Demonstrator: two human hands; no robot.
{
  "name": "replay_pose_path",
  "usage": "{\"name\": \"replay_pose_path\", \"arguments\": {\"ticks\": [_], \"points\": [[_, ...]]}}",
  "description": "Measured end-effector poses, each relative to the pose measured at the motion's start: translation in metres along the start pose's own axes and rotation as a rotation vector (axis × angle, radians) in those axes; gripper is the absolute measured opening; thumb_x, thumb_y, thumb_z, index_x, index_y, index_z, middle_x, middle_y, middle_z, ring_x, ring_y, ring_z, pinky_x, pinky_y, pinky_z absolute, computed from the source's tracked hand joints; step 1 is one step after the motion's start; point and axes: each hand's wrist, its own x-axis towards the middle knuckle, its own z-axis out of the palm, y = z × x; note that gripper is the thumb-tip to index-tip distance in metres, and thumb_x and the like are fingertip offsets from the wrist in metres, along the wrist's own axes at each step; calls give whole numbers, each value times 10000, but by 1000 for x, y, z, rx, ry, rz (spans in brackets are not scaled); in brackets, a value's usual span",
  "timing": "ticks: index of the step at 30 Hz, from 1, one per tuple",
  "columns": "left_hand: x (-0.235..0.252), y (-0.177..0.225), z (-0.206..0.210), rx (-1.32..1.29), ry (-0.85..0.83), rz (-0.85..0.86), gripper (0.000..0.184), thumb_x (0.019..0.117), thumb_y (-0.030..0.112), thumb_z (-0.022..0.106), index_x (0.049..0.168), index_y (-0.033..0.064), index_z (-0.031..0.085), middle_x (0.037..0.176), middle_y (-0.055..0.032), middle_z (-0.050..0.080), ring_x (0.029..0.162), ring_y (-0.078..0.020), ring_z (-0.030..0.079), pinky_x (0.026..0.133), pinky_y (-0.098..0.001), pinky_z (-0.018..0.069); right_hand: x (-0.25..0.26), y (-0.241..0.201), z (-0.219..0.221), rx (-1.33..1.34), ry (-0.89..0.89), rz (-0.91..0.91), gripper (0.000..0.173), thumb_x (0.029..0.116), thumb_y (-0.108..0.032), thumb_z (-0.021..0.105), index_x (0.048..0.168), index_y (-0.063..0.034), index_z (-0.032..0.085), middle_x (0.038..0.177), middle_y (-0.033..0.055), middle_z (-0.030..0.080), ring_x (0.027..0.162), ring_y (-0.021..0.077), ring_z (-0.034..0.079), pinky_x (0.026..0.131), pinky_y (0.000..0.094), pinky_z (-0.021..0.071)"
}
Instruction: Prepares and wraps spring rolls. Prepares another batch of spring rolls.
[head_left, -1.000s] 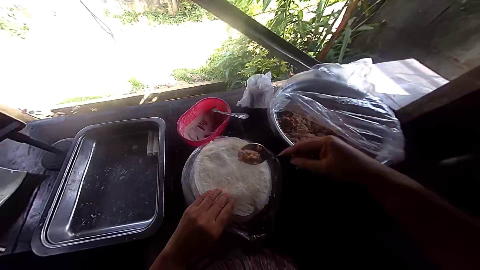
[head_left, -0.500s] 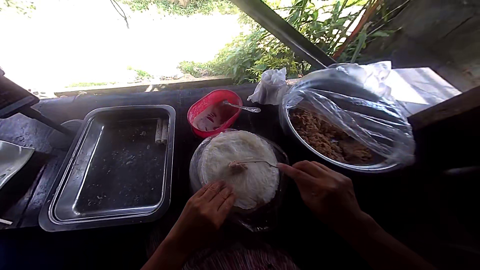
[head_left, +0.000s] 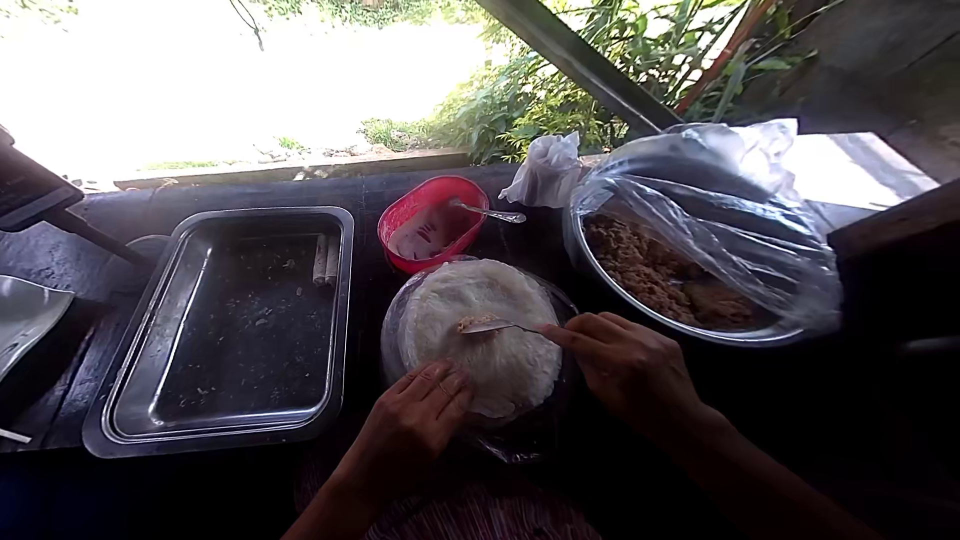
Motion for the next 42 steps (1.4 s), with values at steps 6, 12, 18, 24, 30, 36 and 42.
{"name": "replay_pose_path", "arguments": {"ticks": [6, 12, 18, 24, 30, 36, 42], "points": [[-1, -1, -1, -22, -2, -4, 248, 1025, 47, 500, 1060, 67, 744, 1111, -85, 774, 1131, -254, 713, 1026, -346, 527, -18, 20, -17, -47, 13, 63, 357, 955, -39, 498, 1085, -141, 814, 876, 126, 728, 741, 303, 676, 600, 403, 507], [1, -2, -2, -21, -9, -1, 243, 1024, 53, 505, 1047, 73, 746, 1098, -79, 778, 1116, -250, 718, 1006, -346, 539, -28, 23, -34, -103, -78, -44, 421, 925, 16, 466, 1122, -148, 800, 866, 123, 707, 702, 307, 640, 577, 405, 479], [2, -2, -2, -26, -8, -6, 247, 1025, 53, 498, 1081, 74, 737, 1103, -78, 775, 1119, -246, 715, 1001, -339, 537, -29, 38, -43, 268, -234, 208, 291, 980, -142, 512, 1048, -125, 795, 869, 20, 724, 729, 96, 667, 654, 273, 546], [2, -4, -1, -20, -2, -8, 224, 1023, 84, 519, 1067, 79, 739, 1100, -88, 766, 1094, -244, 718, 974, -338, 553, -19, 65, -66, 776, -221, 656, 180, 948, -57, 582, 1084, -83, 696, 737, -116, 658, 528, -61, 517, 485, 108, 430], [9, 2, 4, 55, 13, 6, 230, 1020, 144, 525, 1058, 117, 751, 1079, -47, 774, 1077, -232, 711, 963, -361, 525, -15, 91, -80, -212, -237, 660, 233, 1014, 27, 516, 1108, 64, 725, 1064, 353, 680, 983, 588, 646, 816, 756, 445], [18, 8, 3, -46, 21, -9, 232, 1006, 65, 521, 1006, 63, 753, 1022, -80, 789, 1022, -228, 752, 929, -324, 574, -2, 89, -51, -274, -361, 644, 214, 991, 22, 558, 1079, 53, 751, 1045, 344, 683, 1068, 573, 617, 885, 718, 445], [48, -1, -5, -140, 113, -273, 215, 1027, 97, 532, 1008, 22, 733, 826, -117, 739, 769, -226, 732, 730, -321, 584, 26, 12, -5, 533, -70, 168, 407, 1043, -369, 516, 1120, -46, 751, 1058, 49, 755, 1012, 95, 698, 930, 288, 555]]}}
